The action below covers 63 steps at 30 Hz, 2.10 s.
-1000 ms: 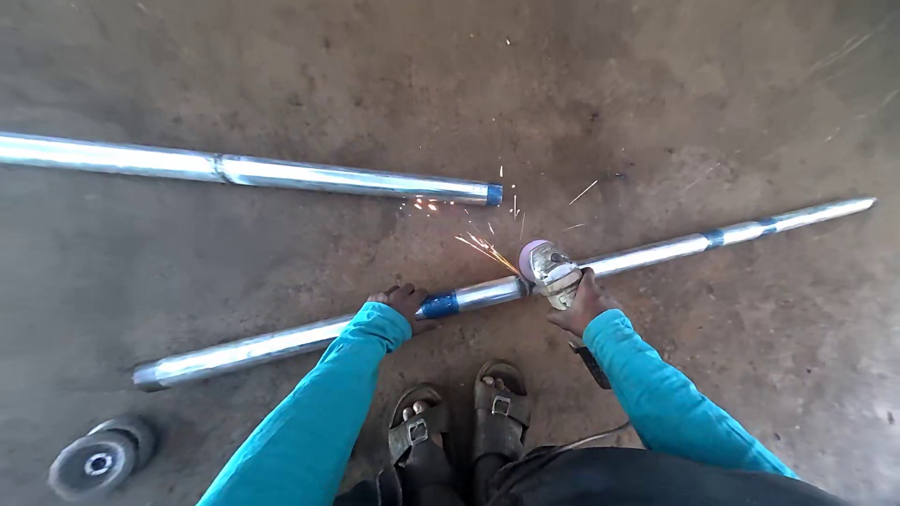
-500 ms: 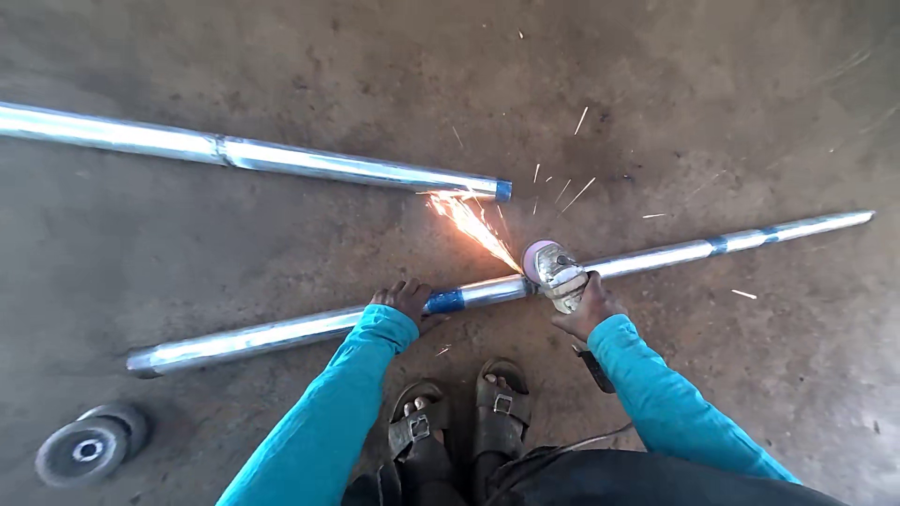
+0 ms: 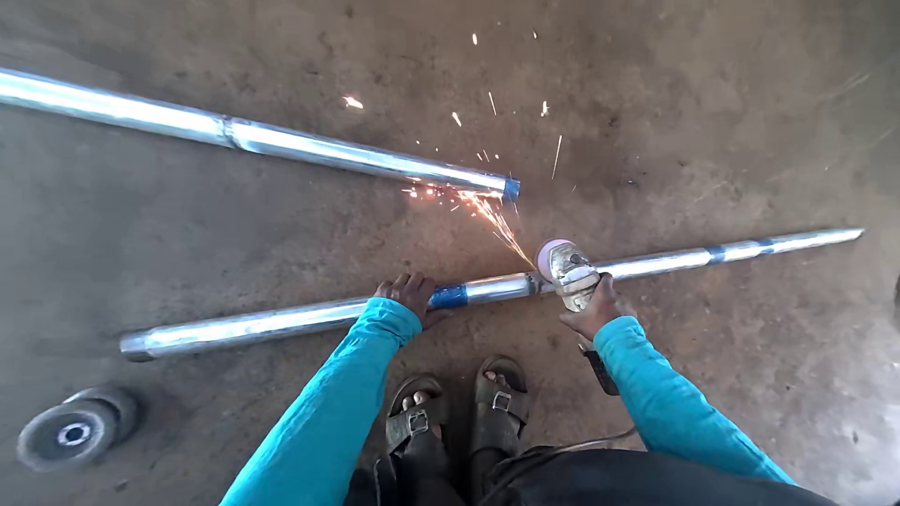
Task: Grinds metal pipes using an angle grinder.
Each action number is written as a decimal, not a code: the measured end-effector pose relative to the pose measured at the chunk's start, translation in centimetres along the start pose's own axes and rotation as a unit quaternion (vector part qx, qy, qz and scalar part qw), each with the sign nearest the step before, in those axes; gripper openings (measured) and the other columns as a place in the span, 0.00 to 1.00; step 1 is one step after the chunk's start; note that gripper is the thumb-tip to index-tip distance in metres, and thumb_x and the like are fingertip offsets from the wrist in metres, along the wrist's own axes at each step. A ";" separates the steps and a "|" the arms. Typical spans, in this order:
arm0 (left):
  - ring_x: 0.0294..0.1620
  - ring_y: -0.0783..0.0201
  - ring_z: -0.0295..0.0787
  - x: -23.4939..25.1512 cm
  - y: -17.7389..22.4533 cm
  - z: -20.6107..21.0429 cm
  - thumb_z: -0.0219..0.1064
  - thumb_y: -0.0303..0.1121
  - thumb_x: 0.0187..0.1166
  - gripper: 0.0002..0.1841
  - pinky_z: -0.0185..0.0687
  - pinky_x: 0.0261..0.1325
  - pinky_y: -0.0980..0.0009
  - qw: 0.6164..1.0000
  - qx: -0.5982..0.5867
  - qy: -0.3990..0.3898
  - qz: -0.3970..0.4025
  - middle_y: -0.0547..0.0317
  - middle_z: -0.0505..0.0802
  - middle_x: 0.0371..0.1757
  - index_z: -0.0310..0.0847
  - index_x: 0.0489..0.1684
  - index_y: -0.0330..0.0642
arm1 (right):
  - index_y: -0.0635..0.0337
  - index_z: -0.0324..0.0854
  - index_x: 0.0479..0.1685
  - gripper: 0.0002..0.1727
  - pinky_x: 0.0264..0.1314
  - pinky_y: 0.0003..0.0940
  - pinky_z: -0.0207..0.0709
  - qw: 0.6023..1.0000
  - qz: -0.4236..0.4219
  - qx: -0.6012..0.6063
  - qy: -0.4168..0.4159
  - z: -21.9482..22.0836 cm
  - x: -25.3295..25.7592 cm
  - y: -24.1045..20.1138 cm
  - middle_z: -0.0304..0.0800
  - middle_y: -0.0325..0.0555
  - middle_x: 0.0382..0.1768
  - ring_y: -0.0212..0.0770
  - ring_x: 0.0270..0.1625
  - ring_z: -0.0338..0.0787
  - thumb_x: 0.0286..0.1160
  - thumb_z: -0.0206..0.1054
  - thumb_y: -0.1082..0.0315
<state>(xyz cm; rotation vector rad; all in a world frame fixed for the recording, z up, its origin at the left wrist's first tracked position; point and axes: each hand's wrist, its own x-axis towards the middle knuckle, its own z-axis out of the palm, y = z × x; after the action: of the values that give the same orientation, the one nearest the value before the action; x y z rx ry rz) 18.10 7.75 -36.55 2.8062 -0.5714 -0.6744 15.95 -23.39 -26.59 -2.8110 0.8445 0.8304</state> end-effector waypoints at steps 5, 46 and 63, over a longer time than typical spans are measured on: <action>0.75 0.38 0.81 0.3 0.1 -0.3 0.68 0.66 0.76 0.38 0.80 0.67 0.39 0.999 -0.001 -0.032 -0.016 0.41 0.86 0.71 0.81 0.70 0.40 | 0.63 0.55 0.87 0.64 0.63 0.68 0.81 1.000 -0.014 0.013 -0.001 0.2 -0.4 -0.4 0.89 0.69 0.60 0.69 0.64 0.90 0.47 0.91 0.49; 0.76 0.37 0.81 1.2 -0.1 -1.5 0.67 0.67 0.76 0.40 0.80 0.67 0.37 0.997 -0.002 -0.069 -0.026 0.39 0.86 0.71 0.82 0.67 0.36 | 0.60 0.56 0.88 0.63 0.63 0.69 0.81 0.999 -0.040 0.019 -0.021 0.1 0.1 -1.5 0.89 0.69 0.60 0.69 0.63 0.91 0.47 0.91 0.50; 0.77 0.39 0.80 1.8 -0.5 -1.2 0.65 0.68 0.77 0.40 0.80 0.70 0.39 0.997 -0.006 -0.077 -0.020 0.41 0.85 0.72 0.82 0.68 0.36 | 0.61 0.56 0.87 0.63 0.61 0.68 0.82 1.000 -0.015 -0.006 0.002 -0.4 0.8 -0.8 0.90 0.68 0.58 0.69 0.62 0.91 0.47 0.91 0.48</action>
<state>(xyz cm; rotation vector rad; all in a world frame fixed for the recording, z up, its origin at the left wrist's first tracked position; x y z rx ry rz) 20.33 7.60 -36.35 2.7778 -0.5370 -0.9041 17.20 -23.19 -26.71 -2.8306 0.7975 0.8281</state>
